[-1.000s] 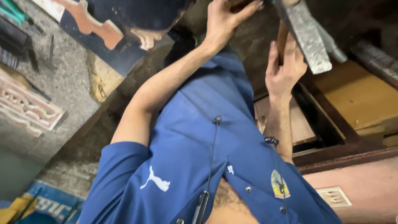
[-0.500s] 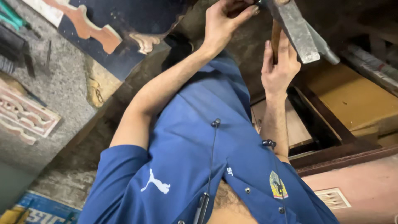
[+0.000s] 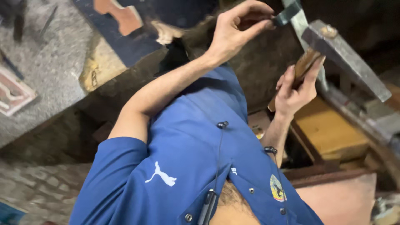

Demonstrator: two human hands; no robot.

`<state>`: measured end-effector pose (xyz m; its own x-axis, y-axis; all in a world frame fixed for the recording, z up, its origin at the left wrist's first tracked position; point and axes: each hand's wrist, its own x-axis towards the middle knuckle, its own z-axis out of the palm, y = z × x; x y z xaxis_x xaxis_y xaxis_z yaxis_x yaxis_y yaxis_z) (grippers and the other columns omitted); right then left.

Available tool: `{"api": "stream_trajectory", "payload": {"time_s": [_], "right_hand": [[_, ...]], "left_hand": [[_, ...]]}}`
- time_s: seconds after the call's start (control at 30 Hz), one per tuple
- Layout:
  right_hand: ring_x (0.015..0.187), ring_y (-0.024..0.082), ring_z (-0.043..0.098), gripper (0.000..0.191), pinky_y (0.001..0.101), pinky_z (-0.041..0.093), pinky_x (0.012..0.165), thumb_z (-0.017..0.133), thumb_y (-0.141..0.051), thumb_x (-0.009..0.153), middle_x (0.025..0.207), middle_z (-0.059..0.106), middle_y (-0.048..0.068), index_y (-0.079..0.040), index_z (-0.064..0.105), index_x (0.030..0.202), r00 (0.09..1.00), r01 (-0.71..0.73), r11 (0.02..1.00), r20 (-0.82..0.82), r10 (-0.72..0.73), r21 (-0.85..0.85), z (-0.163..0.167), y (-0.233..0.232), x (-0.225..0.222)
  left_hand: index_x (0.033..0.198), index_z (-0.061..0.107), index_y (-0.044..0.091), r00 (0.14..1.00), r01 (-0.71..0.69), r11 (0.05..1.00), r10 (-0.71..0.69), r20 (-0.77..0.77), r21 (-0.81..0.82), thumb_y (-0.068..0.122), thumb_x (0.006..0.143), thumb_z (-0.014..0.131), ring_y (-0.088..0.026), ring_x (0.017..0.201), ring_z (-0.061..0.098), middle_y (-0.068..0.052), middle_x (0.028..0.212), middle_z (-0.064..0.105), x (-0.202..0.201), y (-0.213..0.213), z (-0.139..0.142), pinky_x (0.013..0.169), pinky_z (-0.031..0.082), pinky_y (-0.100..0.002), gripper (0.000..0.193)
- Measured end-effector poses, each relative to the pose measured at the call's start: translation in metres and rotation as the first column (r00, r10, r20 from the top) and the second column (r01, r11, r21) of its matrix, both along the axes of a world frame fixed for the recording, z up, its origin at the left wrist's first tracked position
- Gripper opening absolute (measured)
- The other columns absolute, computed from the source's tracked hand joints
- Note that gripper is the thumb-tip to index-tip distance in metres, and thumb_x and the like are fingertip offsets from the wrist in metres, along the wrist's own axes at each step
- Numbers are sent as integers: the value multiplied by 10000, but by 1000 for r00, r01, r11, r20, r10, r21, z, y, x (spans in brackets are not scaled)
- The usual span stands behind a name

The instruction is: The person holds shaped shoe-pattern pieces and trims their edges with a curved hand knife, rotating each piece to work around its contour. They occasionally set pieces down, pick up new ones, and use a hammer on a piece at the bench.

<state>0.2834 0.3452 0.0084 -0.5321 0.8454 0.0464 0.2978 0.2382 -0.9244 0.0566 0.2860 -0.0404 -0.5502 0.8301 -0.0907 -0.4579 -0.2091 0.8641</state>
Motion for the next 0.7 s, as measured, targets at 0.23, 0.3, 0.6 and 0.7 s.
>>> {"api": "stream_trajectory", "payload": {"time_s": [0.23,0.3,0.6,0.7], "right_hand": [[1002,204,726,632,335,593,930,725,-57,1110,1251,742,186,-57,352,1620,910,-407,893,163,380,192,15,-32,-76],[1188,222,684,664,344,565,1004,757,-60,1043,1376,684,217,-34,415,1611,826,-548,836,184,532,42,11,-53,-113],[632,141,536,644,299,450,526,701,-116,1046,928,622,99,-183,469,1643,791,-451,595,9,611,-665,-24,-104,-270],[751,164,603,568,309,521,688,721,-208,995,1088,730,40,-180,522,1526,674,-488,825,477,563,-285,-2,-103,-284]], "left_hand": [[1362,639,-12,970,-241,960,242,11,143,-21,1110,641,-193,1119,738,-98,1241,734,-72,-95,35,1030,600,-302,253],[1356,633,-20,942,-333,936,335,9,116,-25,1104,634,-218,1153,748,-113,1235,735,-95,-141,39,1064,602,-326,252],[1347,640,-35,865,-456,889,454,214,-44,14,1061,660,-226,1084,750,-115,1171,739,-156,-311,52,1042,647,-400,291],[1323,657,-29,859,-496,868,494,137,-16,7,1040,693,-220,1058,765,-117,1131,759,-166,-338,54,1014,644,-379,288]]}}
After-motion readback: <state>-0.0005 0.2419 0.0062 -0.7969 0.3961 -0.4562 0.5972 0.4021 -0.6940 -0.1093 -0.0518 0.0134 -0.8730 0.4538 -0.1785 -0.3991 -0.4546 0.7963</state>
